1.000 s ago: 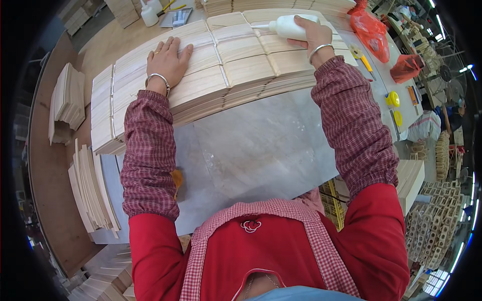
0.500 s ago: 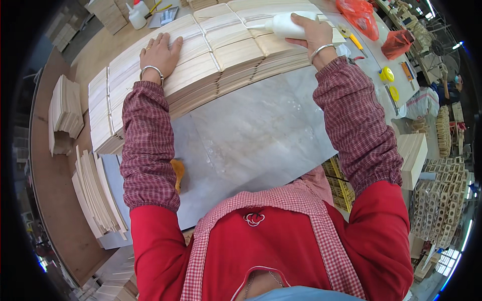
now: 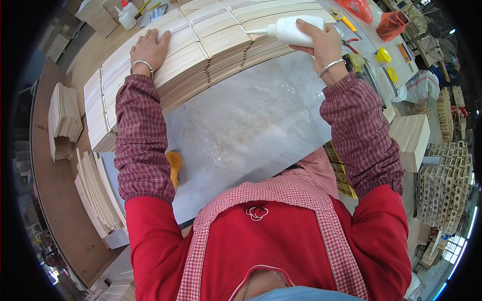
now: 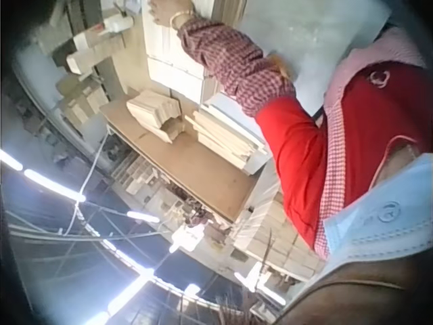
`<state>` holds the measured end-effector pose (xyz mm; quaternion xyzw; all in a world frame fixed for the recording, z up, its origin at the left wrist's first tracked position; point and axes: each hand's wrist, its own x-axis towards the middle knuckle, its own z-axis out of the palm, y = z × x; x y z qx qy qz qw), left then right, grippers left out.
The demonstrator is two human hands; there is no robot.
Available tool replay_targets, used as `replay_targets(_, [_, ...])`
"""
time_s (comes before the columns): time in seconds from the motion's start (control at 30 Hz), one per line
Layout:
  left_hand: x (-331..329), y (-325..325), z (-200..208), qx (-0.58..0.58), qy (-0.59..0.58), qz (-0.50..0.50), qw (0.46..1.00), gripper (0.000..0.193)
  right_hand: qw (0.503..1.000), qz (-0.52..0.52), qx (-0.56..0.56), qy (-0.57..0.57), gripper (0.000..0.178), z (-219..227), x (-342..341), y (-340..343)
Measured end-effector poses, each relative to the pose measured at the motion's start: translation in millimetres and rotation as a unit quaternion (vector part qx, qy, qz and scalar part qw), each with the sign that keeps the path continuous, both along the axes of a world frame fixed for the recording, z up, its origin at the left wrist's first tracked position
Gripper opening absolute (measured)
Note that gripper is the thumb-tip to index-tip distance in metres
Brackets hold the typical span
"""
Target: Assembling wooden box frames using a glue bottle and a pneumatic nail gun.
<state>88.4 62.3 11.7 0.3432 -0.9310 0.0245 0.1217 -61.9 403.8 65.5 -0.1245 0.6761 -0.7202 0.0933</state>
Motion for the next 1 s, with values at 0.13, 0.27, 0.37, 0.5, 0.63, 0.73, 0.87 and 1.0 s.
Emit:
replay_targets(0.13, [0,1,4,0.012,-0.005,0.0,1.0,0.066,1.0,-0.001,-0.02,0.007,0.045,-2,8,11])
replay_targets(0.27, [0,2,5,0.012,-0.004,0.005,1.0,0.066,1.0,0.009,-0.021,-0.008,0.049,-6,8,22])
replay_targets(0.37, [0,1,7,0.014,-0.001,0.004,1.0,0.066,0.996,0.036,-0.063,-0.044,0.052,-10,-2,31])
replay_targets(0.5, [-3,-2,2,0.027,0.02,-0.017,0.999,0.065,0.972,0.091,-0.175,-0.127,0.056,-14,-36,61])
replay_targets(0.63, [14,-16,-3,0.025,0.04,-0.022,0.999,0.059,0.971,0.048,-0.191,-0.135,0.061,1,-91,93])
replay_targets(0.73, [7,-9,3,0.051,0.051,-0.035,0.997,0.058,0.986,0.039,-0.104,-0.121,0.061,-8,-157,149])
replay_targets(0.87, [7,-3,5,0.074,0.065,-0.034,0.995,0.057,0.992,0.047,0.024,-0.116,0.063,-30,-228,188])
replay_targets(1.0, [8,-3,3,0.074,0.089,-0.023,0.993,0.058,0.979,0.072,0.149,-0.122,0.065,-53,-270,192])
